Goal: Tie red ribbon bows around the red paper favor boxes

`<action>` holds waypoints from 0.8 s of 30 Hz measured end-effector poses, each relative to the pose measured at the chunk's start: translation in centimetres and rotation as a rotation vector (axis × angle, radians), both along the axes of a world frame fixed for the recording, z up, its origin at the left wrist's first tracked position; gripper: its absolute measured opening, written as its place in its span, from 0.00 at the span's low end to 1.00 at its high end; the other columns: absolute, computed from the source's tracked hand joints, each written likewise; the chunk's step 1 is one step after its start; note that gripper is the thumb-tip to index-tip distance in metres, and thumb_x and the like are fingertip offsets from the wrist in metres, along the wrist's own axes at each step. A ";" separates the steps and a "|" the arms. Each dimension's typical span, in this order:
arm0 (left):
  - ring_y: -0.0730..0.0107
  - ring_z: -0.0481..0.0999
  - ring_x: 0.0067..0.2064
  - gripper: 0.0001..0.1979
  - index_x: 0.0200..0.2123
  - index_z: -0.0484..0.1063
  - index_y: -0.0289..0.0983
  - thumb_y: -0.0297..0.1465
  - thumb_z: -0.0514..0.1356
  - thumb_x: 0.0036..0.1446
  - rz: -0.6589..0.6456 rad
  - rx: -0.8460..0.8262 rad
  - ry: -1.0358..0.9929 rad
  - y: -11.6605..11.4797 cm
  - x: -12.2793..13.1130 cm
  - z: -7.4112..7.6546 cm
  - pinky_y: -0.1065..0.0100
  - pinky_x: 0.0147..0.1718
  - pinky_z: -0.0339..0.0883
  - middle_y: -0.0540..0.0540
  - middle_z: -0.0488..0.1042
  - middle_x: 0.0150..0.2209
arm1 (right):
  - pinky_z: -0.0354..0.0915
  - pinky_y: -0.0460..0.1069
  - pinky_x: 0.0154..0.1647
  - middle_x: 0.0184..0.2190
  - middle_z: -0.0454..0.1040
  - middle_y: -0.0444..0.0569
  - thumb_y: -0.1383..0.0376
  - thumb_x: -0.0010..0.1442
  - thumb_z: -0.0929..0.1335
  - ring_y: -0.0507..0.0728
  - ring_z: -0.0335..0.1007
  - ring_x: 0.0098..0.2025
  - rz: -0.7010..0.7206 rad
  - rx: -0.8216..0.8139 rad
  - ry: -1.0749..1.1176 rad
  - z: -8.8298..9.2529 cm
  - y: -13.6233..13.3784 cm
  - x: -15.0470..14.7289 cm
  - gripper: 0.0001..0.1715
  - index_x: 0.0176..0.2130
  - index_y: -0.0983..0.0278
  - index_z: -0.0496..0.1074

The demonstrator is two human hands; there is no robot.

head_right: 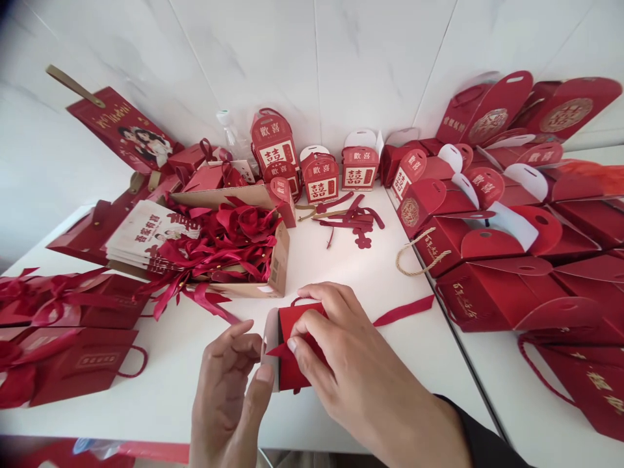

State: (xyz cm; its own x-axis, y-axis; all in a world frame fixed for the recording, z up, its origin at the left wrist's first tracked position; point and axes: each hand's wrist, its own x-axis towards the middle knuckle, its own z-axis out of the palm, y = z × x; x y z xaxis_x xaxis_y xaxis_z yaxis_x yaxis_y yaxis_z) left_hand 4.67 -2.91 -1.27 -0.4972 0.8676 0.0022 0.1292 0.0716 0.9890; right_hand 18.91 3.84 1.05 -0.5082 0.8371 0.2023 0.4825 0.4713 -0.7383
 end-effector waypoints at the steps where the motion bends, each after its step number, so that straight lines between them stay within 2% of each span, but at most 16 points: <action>1: 0.69 0.73 0.42 0.16 0.55 0.69 0.47 0.40 0.61 0.66 0.008 -0.008 -0.016 0.0 0.0 0.1 0.71 0.40 0.69 0.49 0.72 0.40 | 0.64 0.58 0.59 0.57 0.64 0.51 0.69 0.75 0.59 0.61 0.56 0.65 0.002 0.004 -0.004 -0.1 0.1 -0.1 0.13 0.40 0.59 0.69; 6: 0.69 0.74 0.42 0.19 0.54 0.71 0.46 0.45 0.64 0.63 0.039 0.004 -0.042 -0.1 -0.3 0.0 0.69 0.43 0.71 0.48 0.74 0.40 | 0.66 0.60 0.59 0.56 0.65 0.53 0.69 0.74 0.60 0.62 0.58 0.64 0.006 -0.016 -0.040 0.0 0.4 -0.5 0.13 0.38 0.60 0.69; 13: 0.70 0.74 0.42 0.17 0.55 0.71 0.48 0.44 0.63 0.65 0.006 0.005 -0.029 -0.1 -0.4 -0.2 0.69 0.43 0.70 0.50 0.73 0.39 | 0.67 0.62 0.58 0.55 0.67 0.54 0.73 0.70 0.63 0.63 0.61 0.62 -0.016 -0.027 -0.017 0.4 0.7 -1.1 0.12 0.35 0.61 0.69; 19: 0.69 0.75 0.42 0.18 0.54 0.71 0.46 0.44 0.63 0.64 0.028 -0.007 -0.030 -0.2 -0.5 -0.3 0.68 0.43 0.71 0.48 0.74 0.39 | 0.66 0.60 0.59 0.54 0.68 0.52 0.78 0.65 0.69 0.63 0.62 0.61 -0.017 -0.068 -0.044 0.5 1.0 -1.2 0.14 0.32 0.62 0.68; 24: 0.69 0.74 0.42 0.18 0.55 0.70 0.46 0.44 0.63 0.65 0.003 0.002 -0.027 -0.2 -0.6 -0.4 0.68 0.43 0.71 0.48 0.74 0.40 | 0.67 0.60 0.59 0.53 0.68 0.51 0.78 0.65 0.69 0.63 0.63 0.61 -0.024 -0.070 -0.045 0.4 0.9 -1.4 0.14 0.32 0.62 0.69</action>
